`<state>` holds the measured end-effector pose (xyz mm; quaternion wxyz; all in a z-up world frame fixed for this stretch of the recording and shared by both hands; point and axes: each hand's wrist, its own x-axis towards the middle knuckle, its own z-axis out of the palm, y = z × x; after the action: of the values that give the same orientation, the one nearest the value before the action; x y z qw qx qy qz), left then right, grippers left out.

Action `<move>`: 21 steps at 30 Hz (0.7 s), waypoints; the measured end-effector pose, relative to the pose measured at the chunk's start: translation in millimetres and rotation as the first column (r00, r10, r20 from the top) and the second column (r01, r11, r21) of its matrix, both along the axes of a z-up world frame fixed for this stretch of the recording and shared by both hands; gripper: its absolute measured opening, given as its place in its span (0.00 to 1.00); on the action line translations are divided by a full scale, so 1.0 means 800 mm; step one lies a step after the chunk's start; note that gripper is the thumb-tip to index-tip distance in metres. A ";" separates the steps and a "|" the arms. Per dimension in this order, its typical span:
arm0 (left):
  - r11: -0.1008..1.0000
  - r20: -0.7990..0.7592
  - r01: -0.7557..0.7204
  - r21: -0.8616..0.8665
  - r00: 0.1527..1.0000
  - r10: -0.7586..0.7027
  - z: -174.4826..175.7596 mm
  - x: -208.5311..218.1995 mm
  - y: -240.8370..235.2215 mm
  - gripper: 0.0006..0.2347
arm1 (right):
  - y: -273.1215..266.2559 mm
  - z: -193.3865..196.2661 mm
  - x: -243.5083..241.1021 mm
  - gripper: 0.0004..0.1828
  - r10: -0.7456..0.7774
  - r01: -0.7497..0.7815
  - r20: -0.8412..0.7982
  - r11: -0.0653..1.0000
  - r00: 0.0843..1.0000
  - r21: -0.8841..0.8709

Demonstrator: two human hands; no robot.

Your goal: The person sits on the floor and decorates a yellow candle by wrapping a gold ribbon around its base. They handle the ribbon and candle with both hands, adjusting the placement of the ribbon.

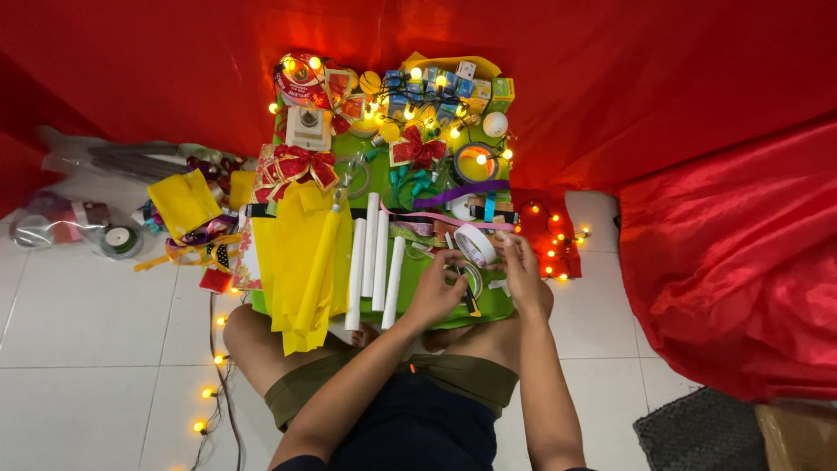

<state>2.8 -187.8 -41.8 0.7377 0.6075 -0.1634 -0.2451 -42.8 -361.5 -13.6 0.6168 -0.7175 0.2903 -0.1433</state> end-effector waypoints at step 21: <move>0.777 -0.008 -0.050 -0.628 0.998 0.058 0.059 0.001 0.091 0.41 | 0.148 0.124 -0.060 0.17 0.401 -0.448 0.561 0.892 0.724 -0.060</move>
<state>3.5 -114.7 5.3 0.9035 0.3333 -0.2223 -0.1519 -90.7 -243.0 85.7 0.7183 -0.6656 -0.0697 -0.1902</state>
